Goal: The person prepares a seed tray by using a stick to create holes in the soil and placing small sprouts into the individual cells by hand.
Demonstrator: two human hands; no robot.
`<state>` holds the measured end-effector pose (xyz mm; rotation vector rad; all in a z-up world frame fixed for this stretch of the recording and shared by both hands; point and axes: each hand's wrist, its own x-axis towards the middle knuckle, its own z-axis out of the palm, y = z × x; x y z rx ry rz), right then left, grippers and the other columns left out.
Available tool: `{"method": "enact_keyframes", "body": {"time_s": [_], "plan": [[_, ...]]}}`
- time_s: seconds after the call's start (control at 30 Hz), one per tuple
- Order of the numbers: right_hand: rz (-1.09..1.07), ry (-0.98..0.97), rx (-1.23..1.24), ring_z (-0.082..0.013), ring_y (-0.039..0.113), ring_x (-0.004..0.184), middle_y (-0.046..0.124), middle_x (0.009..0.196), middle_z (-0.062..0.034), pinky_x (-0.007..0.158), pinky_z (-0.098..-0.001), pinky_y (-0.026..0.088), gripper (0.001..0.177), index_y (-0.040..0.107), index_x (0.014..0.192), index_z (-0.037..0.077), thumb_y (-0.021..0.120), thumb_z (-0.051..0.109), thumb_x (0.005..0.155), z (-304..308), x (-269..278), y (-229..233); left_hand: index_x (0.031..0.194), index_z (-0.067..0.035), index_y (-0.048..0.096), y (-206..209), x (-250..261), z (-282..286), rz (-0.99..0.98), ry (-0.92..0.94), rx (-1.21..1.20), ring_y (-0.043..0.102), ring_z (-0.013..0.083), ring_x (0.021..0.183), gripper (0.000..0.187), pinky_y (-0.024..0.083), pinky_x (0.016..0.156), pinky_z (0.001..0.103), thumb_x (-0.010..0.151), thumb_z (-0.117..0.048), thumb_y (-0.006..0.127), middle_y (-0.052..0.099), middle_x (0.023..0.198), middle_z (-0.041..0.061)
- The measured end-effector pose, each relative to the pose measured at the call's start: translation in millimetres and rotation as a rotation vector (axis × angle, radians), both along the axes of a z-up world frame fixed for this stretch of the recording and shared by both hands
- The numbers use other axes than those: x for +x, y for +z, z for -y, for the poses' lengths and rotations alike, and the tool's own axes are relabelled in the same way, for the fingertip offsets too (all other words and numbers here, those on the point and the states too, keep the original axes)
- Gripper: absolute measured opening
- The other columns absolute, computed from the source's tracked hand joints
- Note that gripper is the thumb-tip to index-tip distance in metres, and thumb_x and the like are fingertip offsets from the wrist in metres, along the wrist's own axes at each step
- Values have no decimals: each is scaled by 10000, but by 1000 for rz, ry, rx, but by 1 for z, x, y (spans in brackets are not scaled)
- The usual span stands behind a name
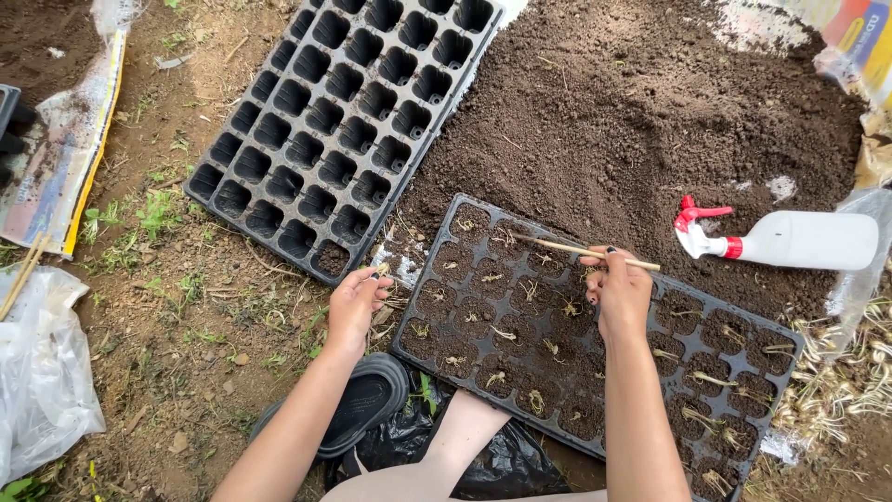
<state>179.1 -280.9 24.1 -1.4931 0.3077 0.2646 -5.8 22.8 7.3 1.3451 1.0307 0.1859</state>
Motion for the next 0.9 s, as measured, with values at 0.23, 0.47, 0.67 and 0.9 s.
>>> {"method": "enact_keyframes", "body": {"time_s": [0.23, 0.47, 0.67, 0.9], "plan": [[-38, -32, 34, -60, 466, 479, 689, 877, -164, 355, -174, 357, 258, 644, 1085, -28, 417, 84, 1033, 7, -2, -3, 1306, 7, 602, -1, 1, 5, 14, 11, -35, 658, 99, 784, 318, 519, 655, 178, 1002, -72, 551, 773, 1023, 152], [69, -26, 66, -38, 464, 477, 699, 901, -132, 360, -156, 354, 259, 644, 1084, -9, 406, 89, 1054, 3, -11, 13, 1301, 9, 614, -4, -1, 2, 3, 10, -21, 670, 109, 782, 313, 522, 653, 187, 1007, -74, 551, 778, 1021, 160], [267, 211, -58, -77, 532, 479, 728, 939, -141, 374, -154, 415, 264, 689, 1076, 24, 427, 14, 1051, -30, -40, -6, 1296, 5, 613, -6, -2, 1, 19, 8, -14, 674, 104, 777, 311, 519, 642, 175, 1002, -73, 550, 778, 1019, 156], [498, 223, -236, -93, 567, 569, 731, 1019, -125, 489, -177, 470, 274, 692, 1176, 22, 460, -26, 1039, -43, -72, -31, 1281, -8, 625, -10, -5, -1, 36, 16, -9, 685, 110, 770, 302, 526, 628, 183, 996, -80, 556, 780, 1003, 156]]}}
